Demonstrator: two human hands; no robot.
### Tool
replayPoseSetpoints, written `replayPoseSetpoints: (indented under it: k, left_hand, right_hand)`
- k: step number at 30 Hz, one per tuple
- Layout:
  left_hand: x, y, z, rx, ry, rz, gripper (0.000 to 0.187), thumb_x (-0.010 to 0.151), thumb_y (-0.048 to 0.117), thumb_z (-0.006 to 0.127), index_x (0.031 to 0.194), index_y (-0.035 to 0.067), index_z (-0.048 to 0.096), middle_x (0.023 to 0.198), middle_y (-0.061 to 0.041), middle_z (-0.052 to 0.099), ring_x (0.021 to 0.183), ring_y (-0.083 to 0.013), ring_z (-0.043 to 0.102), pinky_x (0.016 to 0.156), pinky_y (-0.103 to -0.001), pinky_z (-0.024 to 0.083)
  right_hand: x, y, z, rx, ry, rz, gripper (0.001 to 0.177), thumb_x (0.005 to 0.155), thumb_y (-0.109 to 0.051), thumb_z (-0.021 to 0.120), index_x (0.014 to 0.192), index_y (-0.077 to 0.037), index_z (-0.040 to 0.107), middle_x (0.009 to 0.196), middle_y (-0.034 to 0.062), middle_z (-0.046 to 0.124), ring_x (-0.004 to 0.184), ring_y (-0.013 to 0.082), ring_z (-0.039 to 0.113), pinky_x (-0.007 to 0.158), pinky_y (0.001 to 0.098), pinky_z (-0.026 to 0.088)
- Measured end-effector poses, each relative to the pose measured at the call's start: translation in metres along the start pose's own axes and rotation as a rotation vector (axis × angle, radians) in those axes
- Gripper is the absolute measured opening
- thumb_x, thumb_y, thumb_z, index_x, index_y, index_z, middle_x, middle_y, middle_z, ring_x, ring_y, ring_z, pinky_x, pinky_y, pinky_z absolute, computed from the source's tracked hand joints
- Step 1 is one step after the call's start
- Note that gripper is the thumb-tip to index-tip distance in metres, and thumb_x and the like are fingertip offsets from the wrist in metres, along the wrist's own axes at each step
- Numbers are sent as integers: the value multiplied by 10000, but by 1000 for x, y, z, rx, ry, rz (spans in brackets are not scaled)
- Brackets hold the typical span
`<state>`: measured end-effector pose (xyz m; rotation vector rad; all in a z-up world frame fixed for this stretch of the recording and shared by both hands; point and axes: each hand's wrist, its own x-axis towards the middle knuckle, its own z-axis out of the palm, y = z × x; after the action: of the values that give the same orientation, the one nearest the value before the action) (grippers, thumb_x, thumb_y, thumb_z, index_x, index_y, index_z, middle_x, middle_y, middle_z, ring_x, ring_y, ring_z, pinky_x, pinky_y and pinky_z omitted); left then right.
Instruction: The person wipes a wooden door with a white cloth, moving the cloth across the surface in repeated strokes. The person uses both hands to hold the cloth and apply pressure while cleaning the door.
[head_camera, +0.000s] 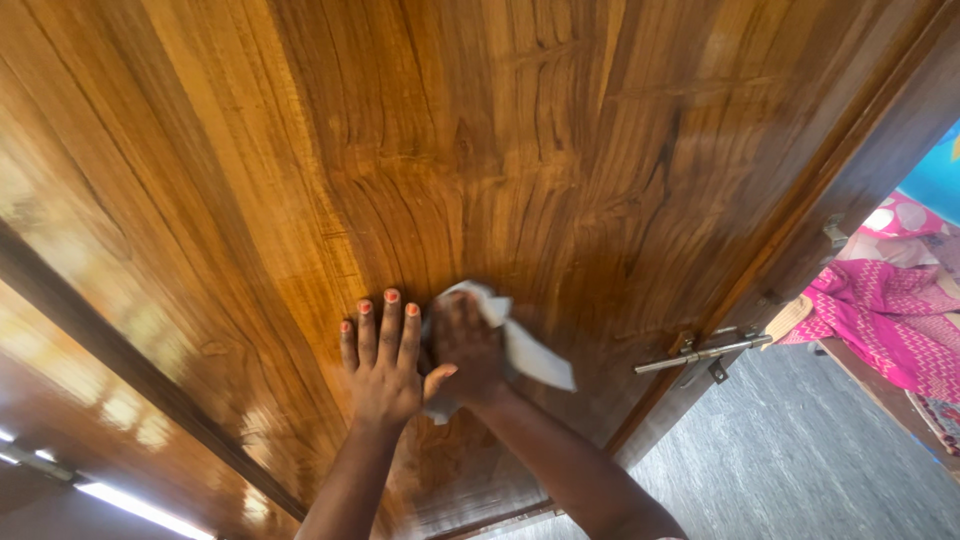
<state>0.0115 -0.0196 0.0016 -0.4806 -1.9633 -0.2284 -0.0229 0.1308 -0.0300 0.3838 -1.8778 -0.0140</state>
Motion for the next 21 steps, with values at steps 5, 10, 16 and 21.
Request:
replayPoseSetpoints:
  k: [5, 10, 16, 21]
  left_hand:
    - [-1, 0, -4, -7, -1, -11, 923, 980, 779, 392, 1579, 79, 438, 1684, -153, 305, 1587, -373, 150, 1277, -571, 60]
    - [-14, 7, 12, 96, -30, -4, 845, 1009, 726, 462, 1601, 123, 450, 1686, -206, 268, 1572, -424, 129, 1262, -603, 51]
    - [-43, 41, 55, 107, -12, 9, 796, 1026, 691, 538, 1617, 168, 433, 1696, -232, 201, 1562, -486, 85, 1245, -658, 16]
    - [-67, 65, 77, 141, -41, 21, 783, 1022, 685, 574, 1614, 188, 452, 1698, -232, 195, 1571, -491, 80, 1251, -660, 42]
  right_hand:
    - [-51, -16, 22, 128, -66, -72, 502, 1082, -461, 498, 1495, -179, 544, 1527, 101, 540, 1573, 281, 355, 1278, 531, 197]
    - [-103, 34, 34, 194, 39, -47, 644, 1054, -557, 577, 1392, -20, 467, 1468, 209, 546, 1430, 389, 406, 1123, 633, 238]
    - [-172, 95, 44, 98, -18, -19, 821, 943, -652, 638, 1428, -2, 508, 1376, 240, 535, 1314, 491, 431, 1086, 687, 255]
    - [-236, 143, 45, 91, -390, 178, 854, 906, -700, 673, 1404, -27, 502, 1316, 217, 522, 1248, 479, 421, 1054, 728, 249]
